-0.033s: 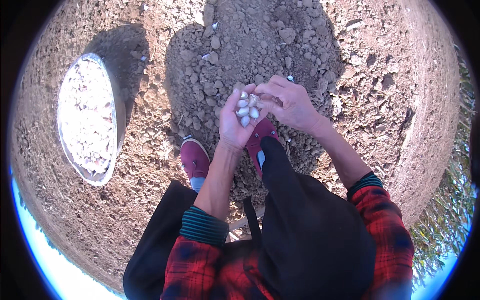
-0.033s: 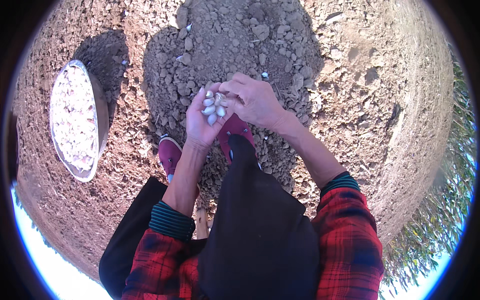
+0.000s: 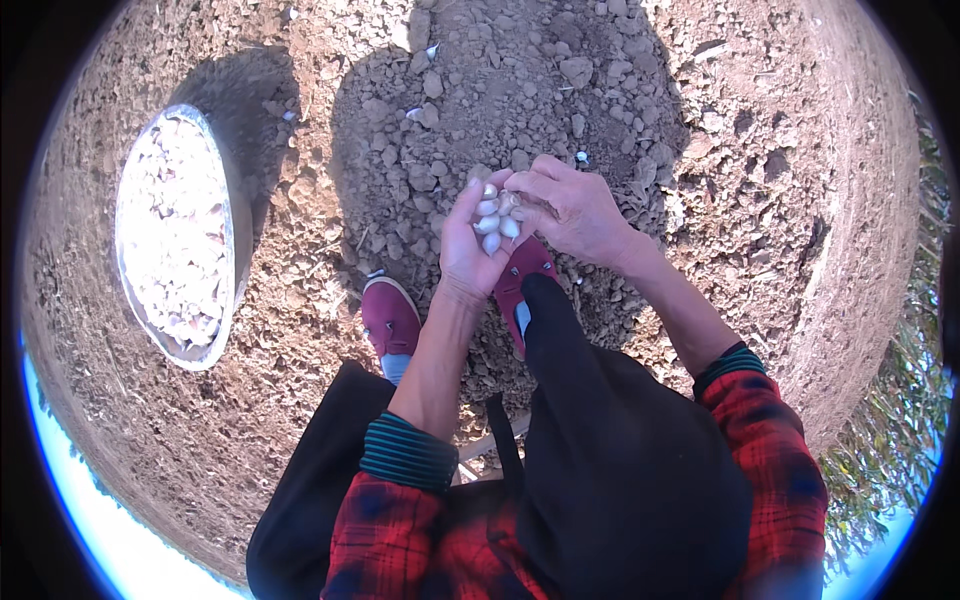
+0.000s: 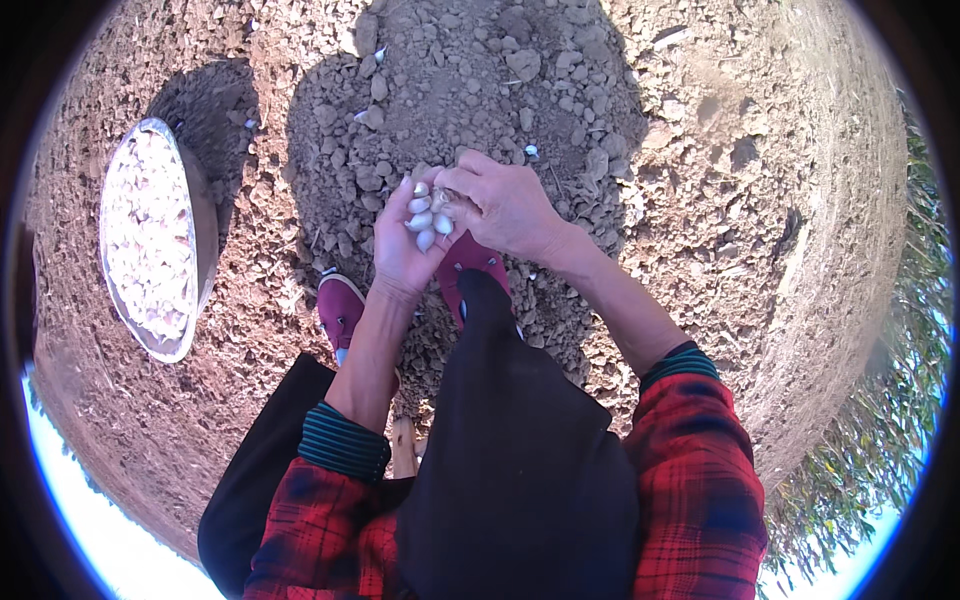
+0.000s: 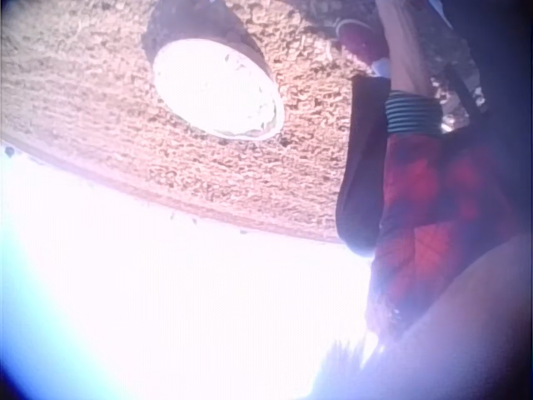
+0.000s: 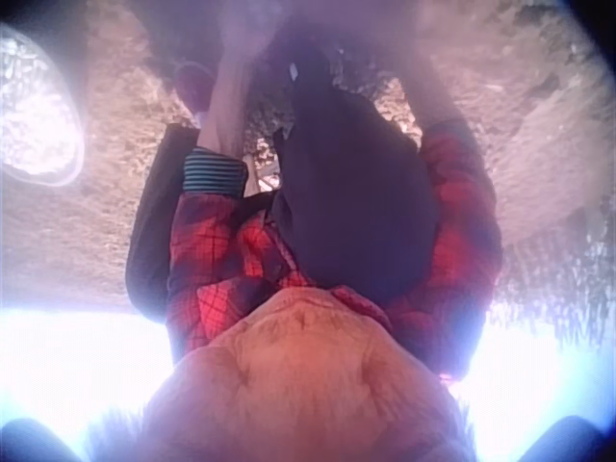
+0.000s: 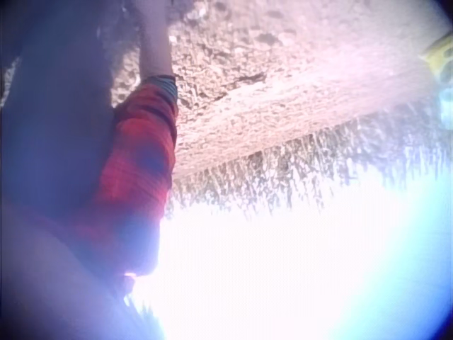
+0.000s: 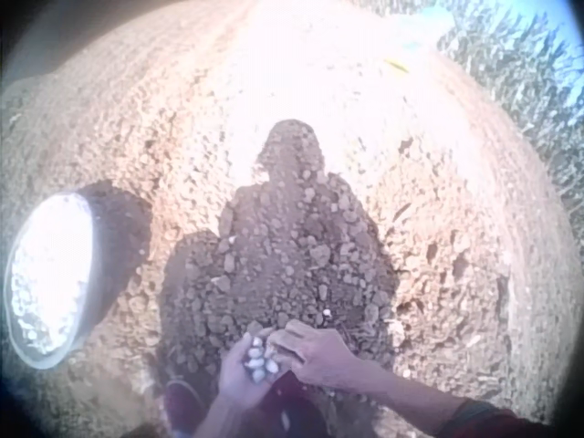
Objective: The person sits on a small stool in a tilled garden bed and plants garlic cloves by hand. They take cloves from a metal tray, place them into the soil at regular intervals, and occasionally cover them with soil.
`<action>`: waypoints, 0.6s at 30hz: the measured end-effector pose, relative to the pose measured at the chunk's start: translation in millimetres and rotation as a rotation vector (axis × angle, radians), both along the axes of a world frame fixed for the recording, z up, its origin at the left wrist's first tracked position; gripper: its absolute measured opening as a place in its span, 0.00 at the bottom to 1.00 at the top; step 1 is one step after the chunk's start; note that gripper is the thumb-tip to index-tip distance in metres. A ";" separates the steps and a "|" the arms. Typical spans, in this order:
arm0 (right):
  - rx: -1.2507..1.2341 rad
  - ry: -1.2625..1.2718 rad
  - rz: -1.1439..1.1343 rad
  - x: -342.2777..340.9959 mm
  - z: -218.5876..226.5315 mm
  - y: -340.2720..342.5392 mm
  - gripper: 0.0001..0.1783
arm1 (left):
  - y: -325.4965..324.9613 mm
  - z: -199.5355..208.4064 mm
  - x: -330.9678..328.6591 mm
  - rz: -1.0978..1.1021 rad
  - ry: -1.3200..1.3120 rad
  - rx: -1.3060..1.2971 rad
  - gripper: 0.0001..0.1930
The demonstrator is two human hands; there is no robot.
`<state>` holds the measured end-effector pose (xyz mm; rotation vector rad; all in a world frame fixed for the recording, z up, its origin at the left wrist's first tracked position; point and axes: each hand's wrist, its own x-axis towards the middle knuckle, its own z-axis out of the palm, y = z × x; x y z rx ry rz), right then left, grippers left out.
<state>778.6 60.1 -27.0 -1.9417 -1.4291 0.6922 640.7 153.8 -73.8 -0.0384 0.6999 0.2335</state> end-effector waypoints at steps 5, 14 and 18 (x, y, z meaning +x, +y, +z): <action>-0.164 -0.202 0.144 -11.5 -1.7 16.2 0.14 | -5.1 -3.0 -6.0 -0.120 0.158 0.045 0.15; -0.138 0.195 -0.135 1.9 10.1 -0.4 0.11 | 7.9 1.3 -12.7 -0.173 0.227 0.143 0.15; -0.073 0.223 -0.231 0.7 6.6 -7.4 0.10 | -3.9 11.0 -6.0 -0.270 0.027 0.363 0.17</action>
